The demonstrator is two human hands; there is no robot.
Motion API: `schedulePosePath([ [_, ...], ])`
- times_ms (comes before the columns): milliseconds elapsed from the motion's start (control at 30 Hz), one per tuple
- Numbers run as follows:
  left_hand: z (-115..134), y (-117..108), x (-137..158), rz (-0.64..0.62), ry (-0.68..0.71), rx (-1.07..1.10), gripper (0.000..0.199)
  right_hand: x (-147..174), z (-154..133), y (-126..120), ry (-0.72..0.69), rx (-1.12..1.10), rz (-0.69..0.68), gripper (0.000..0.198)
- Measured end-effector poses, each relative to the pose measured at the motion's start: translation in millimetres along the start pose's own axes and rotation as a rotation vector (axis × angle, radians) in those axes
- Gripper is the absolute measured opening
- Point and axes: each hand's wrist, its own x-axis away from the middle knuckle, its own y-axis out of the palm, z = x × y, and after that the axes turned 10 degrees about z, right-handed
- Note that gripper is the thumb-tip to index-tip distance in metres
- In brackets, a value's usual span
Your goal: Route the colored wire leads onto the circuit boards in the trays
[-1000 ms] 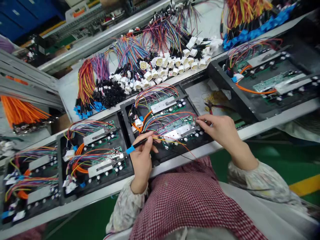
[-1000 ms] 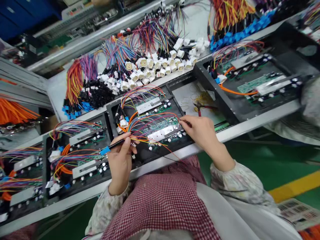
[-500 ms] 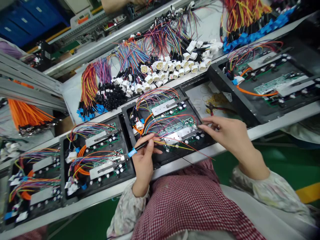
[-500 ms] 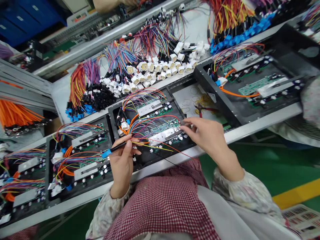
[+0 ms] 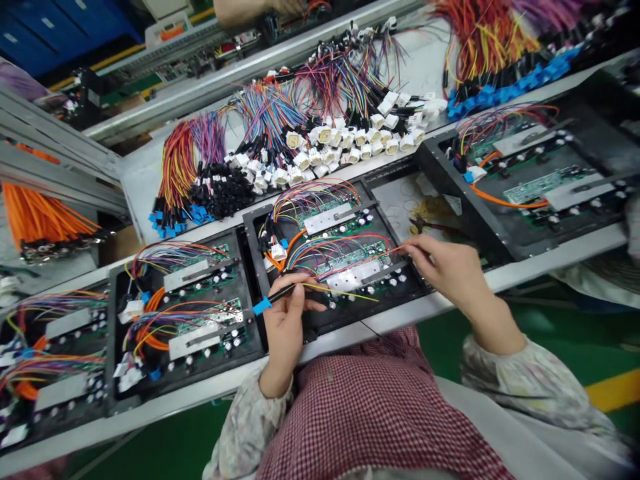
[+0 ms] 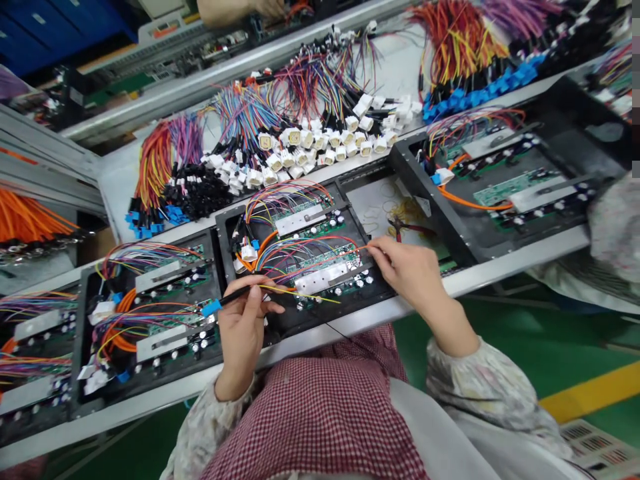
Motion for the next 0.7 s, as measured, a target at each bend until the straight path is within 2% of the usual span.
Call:
schedulePosePath([
  [67,-1.2,-1.1,1.2,0.011,-0.003,-0.019,0.013,1.9,0.6,8.1,0.017,-0.004,-0.045,0.034],
  [267,-2.9,-6.8,3.8,0.033,-0.006,-0.088,0.016,4.2,2.7,14.5,0.082,0.018,-0.046,0.037],
  [467,-2.9,-5.4,5.8,0.059,0.016,-0.119,0.020,1.9,4.9,13.5,0.039,-0.028,-0.076,0.038],
  [700,3.5,-6.1,9.1,0.036,0.075,-0.153,0.009,1.4,2.3,14.3,0.029,0.080,-0.036,0.040],
])
